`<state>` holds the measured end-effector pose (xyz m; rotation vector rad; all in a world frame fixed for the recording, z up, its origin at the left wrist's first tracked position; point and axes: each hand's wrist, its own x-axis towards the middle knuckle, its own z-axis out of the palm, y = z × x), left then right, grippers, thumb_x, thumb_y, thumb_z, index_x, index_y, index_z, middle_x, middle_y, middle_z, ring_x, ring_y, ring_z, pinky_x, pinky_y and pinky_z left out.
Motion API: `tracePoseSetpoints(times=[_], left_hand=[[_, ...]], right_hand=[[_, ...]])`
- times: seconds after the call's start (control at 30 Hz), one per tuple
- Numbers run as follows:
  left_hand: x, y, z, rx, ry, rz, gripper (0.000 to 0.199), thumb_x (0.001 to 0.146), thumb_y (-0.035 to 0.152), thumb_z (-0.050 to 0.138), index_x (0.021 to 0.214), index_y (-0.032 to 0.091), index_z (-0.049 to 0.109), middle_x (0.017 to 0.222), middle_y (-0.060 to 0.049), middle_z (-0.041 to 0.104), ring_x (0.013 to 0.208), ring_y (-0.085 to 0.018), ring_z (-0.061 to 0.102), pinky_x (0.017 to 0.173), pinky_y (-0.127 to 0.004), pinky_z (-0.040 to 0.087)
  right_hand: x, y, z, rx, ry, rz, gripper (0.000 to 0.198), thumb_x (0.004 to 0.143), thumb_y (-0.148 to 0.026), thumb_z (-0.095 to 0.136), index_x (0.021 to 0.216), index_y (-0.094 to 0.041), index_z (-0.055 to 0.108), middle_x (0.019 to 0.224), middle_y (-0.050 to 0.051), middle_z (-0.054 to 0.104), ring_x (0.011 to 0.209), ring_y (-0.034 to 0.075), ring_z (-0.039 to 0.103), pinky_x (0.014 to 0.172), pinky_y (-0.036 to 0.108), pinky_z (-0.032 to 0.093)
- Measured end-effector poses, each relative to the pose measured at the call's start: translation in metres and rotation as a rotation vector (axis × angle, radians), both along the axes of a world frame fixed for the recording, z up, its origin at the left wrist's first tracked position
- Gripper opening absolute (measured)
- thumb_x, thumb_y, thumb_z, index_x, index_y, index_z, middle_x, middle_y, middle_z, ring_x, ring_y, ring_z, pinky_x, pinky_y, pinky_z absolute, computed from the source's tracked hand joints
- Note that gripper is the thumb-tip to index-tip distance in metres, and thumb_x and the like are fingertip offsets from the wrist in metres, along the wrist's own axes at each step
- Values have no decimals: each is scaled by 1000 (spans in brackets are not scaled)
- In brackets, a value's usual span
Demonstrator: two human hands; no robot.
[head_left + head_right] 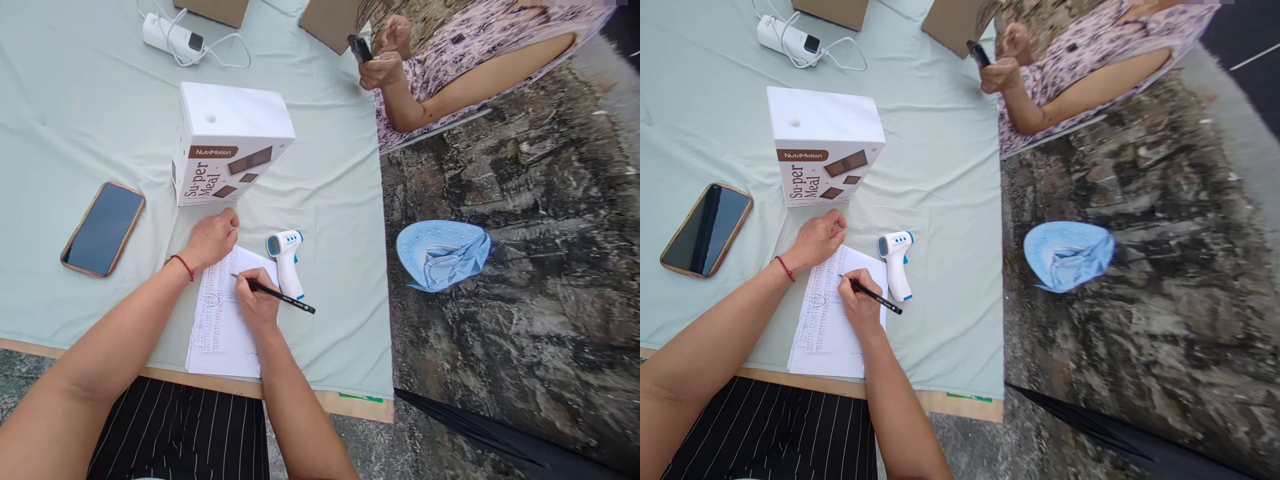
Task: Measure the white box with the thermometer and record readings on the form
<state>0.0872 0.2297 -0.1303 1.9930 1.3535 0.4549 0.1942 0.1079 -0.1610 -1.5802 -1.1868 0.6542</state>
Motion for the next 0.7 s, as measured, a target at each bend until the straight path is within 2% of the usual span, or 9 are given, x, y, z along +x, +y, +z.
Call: tracePoseSetpoints(times=[0.17, 0.7], left_hand=[[0, 0, 0, 0, 1, 2, 16, 85, 16, 48, 97, 20, 57, 68, -1, 62, 70, -20, 59, 59, -31, 34], [1, 0, 1, -7, 10, -1, 17, 85, 16, 48, 99, 20, 58, 69, 0, 63, 70, -20, 59, 60, -31, 34]], right_hand=[[-1, 0, 1, 18, 15, -45, 11, 74, -25, 55, 64, -21, 54, 56, -5, 52, 54, 11, 46, 53, 25, 39], [1, -1, -2, 10, 25, -59, 11, 75, -24, 57, 64, -21, 53, 58, -5, 52, 55, 10, 45, 54, 26, 38]])
